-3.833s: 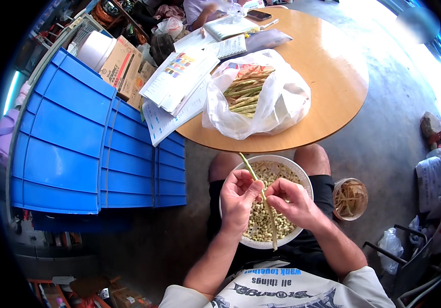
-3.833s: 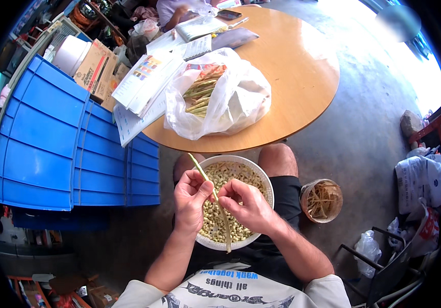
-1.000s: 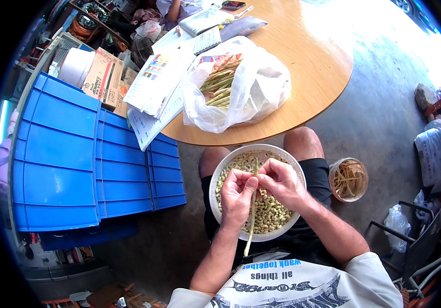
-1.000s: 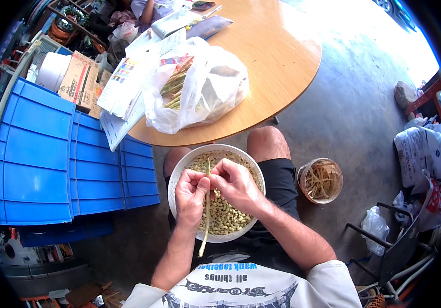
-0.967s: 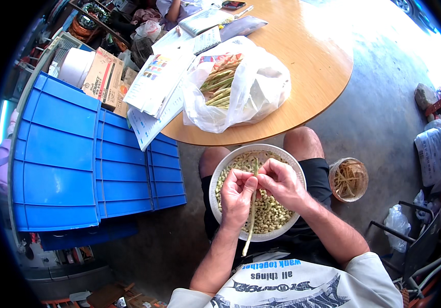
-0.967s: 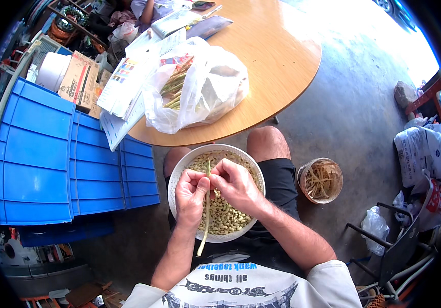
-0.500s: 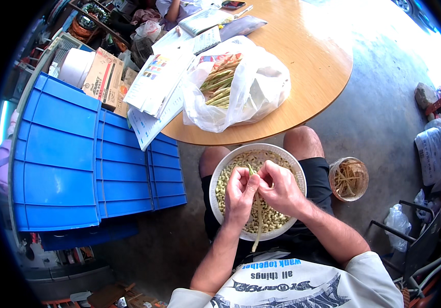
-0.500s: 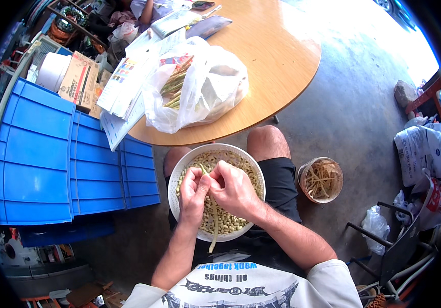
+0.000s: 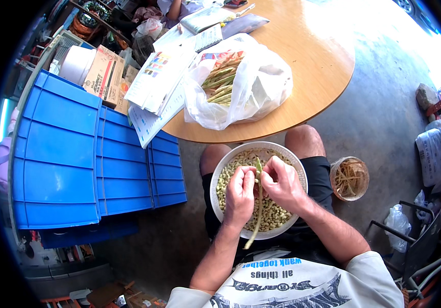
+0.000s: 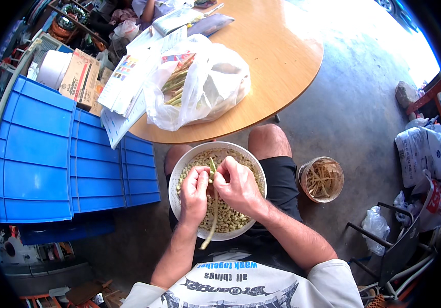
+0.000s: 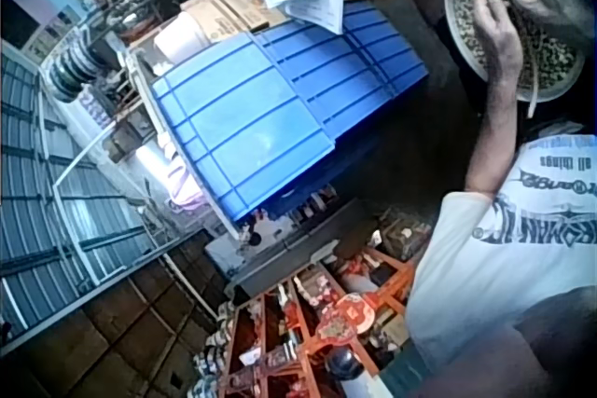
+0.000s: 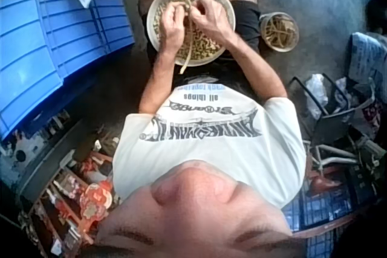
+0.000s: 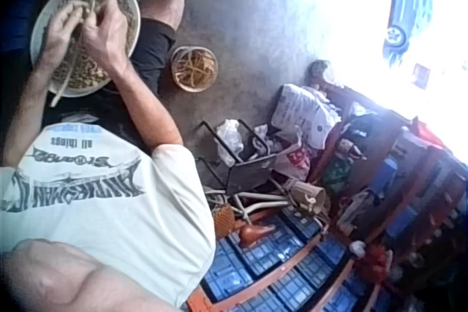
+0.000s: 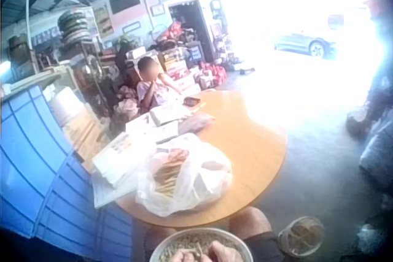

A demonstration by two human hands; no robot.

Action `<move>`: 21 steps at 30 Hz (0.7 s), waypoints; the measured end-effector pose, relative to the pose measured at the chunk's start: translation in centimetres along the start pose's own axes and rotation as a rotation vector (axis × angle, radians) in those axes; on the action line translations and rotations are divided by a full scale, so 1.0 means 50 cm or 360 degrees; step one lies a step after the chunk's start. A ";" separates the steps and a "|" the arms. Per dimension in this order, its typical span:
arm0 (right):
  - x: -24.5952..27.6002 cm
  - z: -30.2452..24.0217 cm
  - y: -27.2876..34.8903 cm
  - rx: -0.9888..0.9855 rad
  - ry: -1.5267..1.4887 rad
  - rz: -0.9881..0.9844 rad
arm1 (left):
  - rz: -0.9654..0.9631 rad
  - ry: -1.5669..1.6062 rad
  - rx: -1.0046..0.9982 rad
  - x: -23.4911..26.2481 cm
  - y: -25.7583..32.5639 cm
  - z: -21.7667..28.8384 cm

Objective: The person sits at a table and repeatedly picks up broad bean pods, opens them by hand, and removes the beans into a white bowl. The empty pods are placed into a separate container. The process continues with multiple pods throughout the clip.

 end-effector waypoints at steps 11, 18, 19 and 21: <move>-0.030 0.035 0.013 -0.0398 -0.0554 -0.0123 | -0.0304 0.0451 0.0184 -0.018 -0.014 -0.024; -0.010 0.038 0.010 -0.0252 -0.0309 -0.0005 | -0.0255 0.0332 0.0219 -0.023 0.009 -0.004; -0.002 0.033 0.007 -0.0167 -0.0193 0.0018 | -0.0264 0.0306 0.0220 -0.024 0.011 -0.008; 0.005 0.026 0.003 -0.0123 -0.0141 0.0037 | -0.0282 0.0254 0.0219 -0.023 0.013 -0.018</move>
Point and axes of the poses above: each hand's wrist, its own y-axis away from the middle knuckle, its own x-axis out of the back of the hand, z = x × y, the point moved 10 cm from there along -y, towards the middle knuckle, and after that the axes turned 12 degrees about x, right-handed, at the moved point
